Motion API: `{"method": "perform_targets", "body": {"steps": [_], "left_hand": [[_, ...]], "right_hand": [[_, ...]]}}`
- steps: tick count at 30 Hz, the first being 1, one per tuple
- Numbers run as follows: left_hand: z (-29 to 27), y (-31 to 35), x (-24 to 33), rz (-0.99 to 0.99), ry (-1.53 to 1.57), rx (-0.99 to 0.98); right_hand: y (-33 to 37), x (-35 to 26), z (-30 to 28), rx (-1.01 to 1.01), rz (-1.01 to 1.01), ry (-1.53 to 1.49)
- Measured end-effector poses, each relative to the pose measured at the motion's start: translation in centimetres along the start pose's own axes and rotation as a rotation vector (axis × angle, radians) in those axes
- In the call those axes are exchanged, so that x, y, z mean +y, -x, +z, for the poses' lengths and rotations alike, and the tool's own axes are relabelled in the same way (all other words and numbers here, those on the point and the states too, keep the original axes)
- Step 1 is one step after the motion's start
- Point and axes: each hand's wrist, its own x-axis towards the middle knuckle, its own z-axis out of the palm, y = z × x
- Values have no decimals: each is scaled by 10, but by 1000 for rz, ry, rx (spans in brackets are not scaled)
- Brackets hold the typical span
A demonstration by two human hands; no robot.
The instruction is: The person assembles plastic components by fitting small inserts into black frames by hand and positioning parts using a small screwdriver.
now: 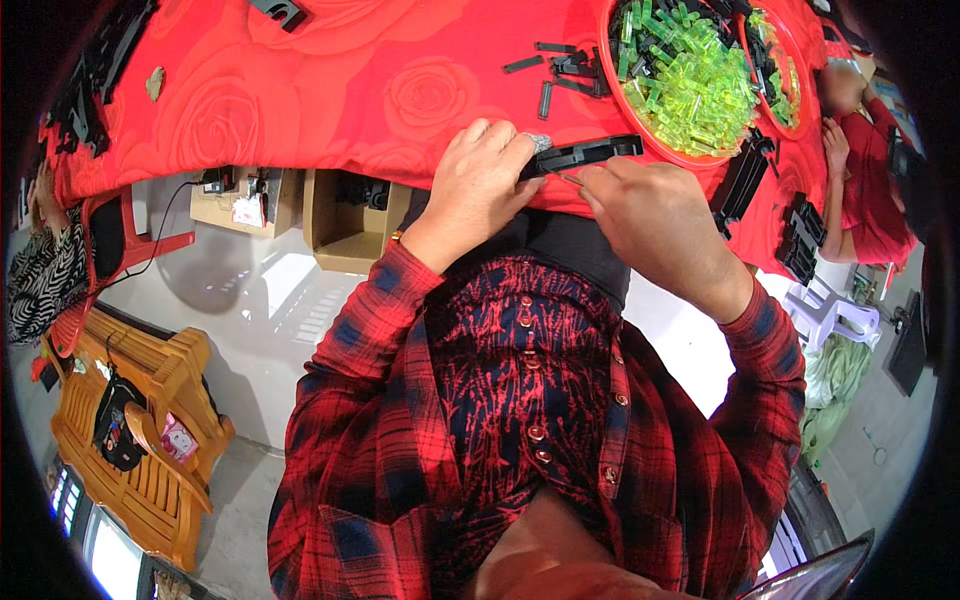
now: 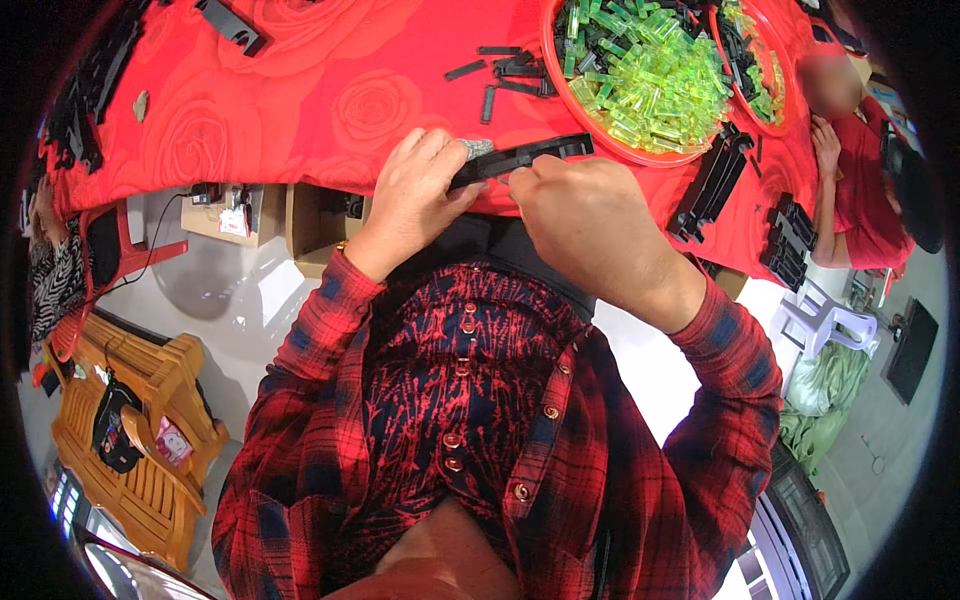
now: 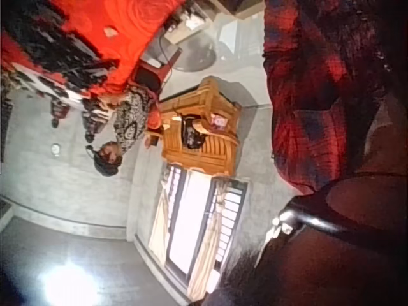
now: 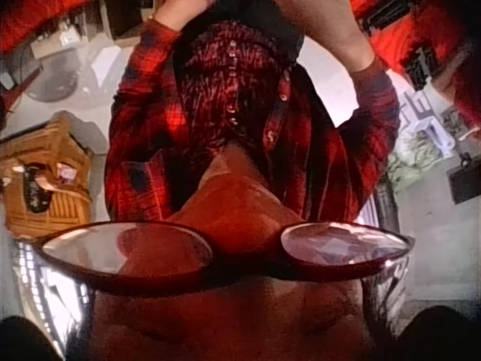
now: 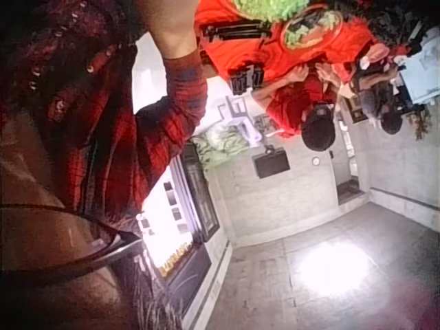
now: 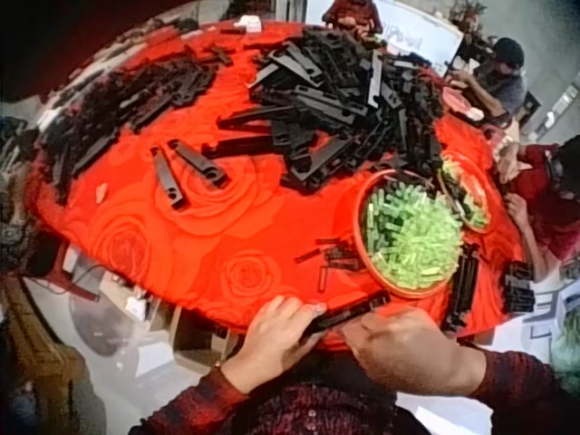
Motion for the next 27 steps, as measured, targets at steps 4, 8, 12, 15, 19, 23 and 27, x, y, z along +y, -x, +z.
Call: {"method": "perform_targets", "body": {"steps": [4, 8, 12, 15, 19, 23, 27], "left_hand": [[0, 0, -2, -1, 2, 14], [-3, 3, -1, -18, -8, -4], [-16, 13, 9, -19, 21, -53], [-31, 29, 20, -21, -18, -7], [-46, 40, 25, -106, -57, -62], [-53, 43, 21, -91, -101, -21], [-69, 41, 18, -81, -138, -73]], "right_hand": [[-4, 3, -2, 25, -10, -21], [-19, 3, -5, 259, 105, -136], [-53, 21, 21, 323, 163, -245], [-87, 34, 40, 342, 102, -199], [-131, 44, 68, 362, 51, -136], [-142, 41, 64, 485, -50, -14], [-108, 21, 28, 468, -38, -48]]}}
